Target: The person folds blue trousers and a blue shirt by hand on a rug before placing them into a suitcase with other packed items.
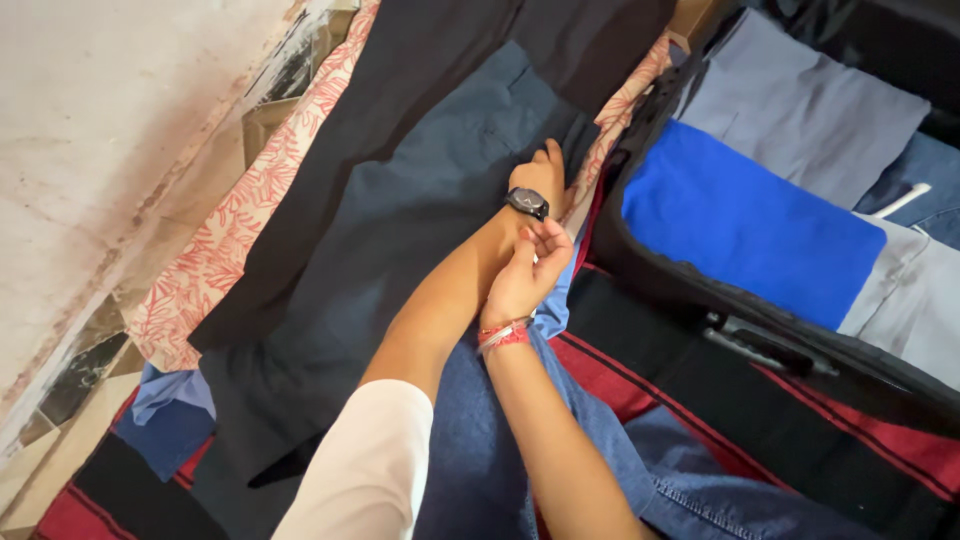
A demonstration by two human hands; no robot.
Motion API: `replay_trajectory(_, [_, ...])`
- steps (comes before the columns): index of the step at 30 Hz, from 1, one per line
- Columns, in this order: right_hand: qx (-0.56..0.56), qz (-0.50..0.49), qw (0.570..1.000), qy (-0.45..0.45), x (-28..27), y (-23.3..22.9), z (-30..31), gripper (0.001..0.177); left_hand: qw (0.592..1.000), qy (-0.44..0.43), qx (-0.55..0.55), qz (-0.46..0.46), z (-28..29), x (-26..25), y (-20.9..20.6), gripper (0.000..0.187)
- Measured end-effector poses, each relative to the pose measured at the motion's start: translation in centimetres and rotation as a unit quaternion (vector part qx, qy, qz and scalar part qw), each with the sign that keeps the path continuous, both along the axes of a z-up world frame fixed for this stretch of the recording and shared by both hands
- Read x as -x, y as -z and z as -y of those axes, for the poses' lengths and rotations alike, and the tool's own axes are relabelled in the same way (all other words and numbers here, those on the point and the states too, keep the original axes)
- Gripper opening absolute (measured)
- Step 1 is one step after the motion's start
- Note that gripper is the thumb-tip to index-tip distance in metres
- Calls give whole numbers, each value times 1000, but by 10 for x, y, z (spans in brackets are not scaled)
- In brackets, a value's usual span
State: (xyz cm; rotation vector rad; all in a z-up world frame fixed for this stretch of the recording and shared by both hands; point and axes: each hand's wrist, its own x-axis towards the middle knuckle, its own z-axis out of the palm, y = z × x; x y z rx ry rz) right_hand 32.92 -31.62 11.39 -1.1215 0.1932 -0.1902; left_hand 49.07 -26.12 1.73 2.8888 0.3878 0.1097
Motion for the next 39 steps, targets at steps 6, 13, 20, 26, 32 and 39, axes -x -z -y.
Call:
replay_trajectory(6, [-27, -89, 996, 14, -12, 34, -5, 33, 991, -46, 109, 56, -49, -7, 9, 25])
replay_trajectory(13, [-59, -135, 986, -73, -10, 34, -6, 44, 924, -109, 204, 305, -114, 47, -62, 18])
replay_trajectory(20, [-47, -169, 978, -112, -10, 18, -7, 44, 824, -95, 386, 405, -132, -5, -111, 31])
replay_trajectory(26, [-61, -163, 979, -110, -14, 29, -6, 43, 959, 11, 49, 277, -129, -178, -82, 23])
replay_trajectory(32, [-22, -167, 981, -91, -22, 35, -1, 37, 918, 279, 244, 142, -87, -168, -135, 56])
replay_trajectory(39, [-44, -166, 978, -118, -17, 34, -4, 37, 982, 122, 76, 122, -155, 115, -115, 68])
